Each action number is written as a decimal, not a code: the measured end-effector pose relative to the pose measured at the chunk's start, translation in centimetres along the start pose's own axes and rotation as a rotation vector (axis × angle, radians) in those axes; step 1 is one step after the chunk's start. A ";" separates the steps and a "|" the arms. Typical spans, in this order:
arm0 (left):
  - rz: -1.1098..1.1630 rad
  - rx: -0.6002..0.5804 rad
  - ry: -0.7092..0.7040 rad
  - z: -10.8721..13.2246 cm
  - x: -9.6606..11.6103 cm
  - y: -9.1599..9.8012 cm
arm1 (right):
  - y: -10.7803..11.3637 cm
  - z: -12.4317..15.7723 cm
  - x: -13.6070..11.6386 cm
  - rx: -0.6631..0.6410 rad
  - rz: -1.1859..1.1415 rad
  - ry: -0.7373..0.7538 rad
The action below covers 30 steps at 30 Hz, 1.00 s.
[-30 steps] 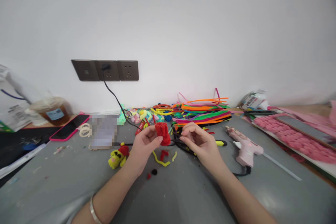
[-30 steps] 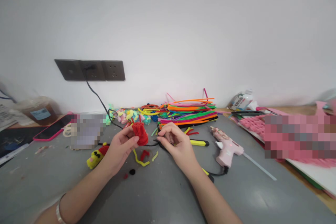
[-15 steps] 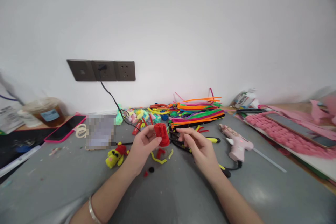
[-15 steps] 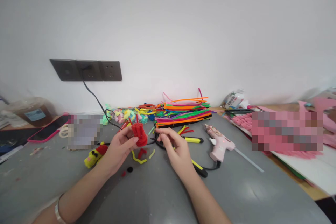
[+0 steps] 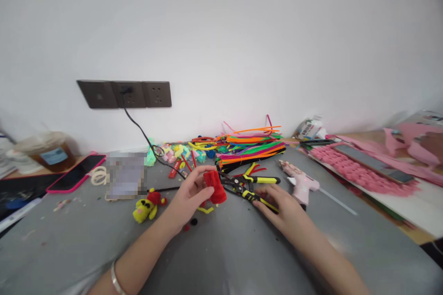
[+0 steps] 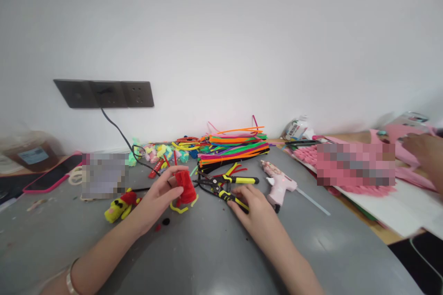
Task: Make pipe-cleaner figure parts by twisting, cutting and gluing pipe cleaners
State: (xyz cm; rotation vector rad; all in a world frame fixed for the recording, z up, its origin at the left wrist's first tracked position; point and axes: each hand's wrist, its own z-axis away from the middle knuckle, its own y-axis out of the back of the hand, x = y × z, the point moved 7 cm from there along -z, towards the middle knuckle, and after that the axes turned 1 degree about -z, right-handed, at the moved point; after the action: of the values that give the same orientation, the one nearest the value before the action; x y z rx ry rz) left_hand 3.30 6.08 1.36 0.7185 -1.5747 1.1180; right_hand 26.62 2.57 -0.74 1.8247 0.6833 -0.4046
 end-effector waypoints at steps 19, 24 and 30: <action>-0.289 -0.161 0.003 -0.2 -1.4 -0.6 | 4.8 -0.3 -3.1 -0.020 0.025 -0.079; -0.352 -0.172 -0.007 -0.2 -1.5 -0.7 | 7.7 0.1 -3.4 0.036 0.080 -0.060; -0.464 -0.189 0.020 0.1 -1.3 -1.5 | 10.7 2.0 -3.7 0.203 0.165 -0.108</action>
State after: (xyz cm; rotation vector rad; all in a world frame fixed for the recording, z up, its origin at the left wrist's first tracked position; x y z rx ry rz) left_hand 4.91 5.31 0.60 0.8837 -1.3791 0.6251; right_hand 30.59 -2.87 8.62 2.0173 0.4258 -0.4729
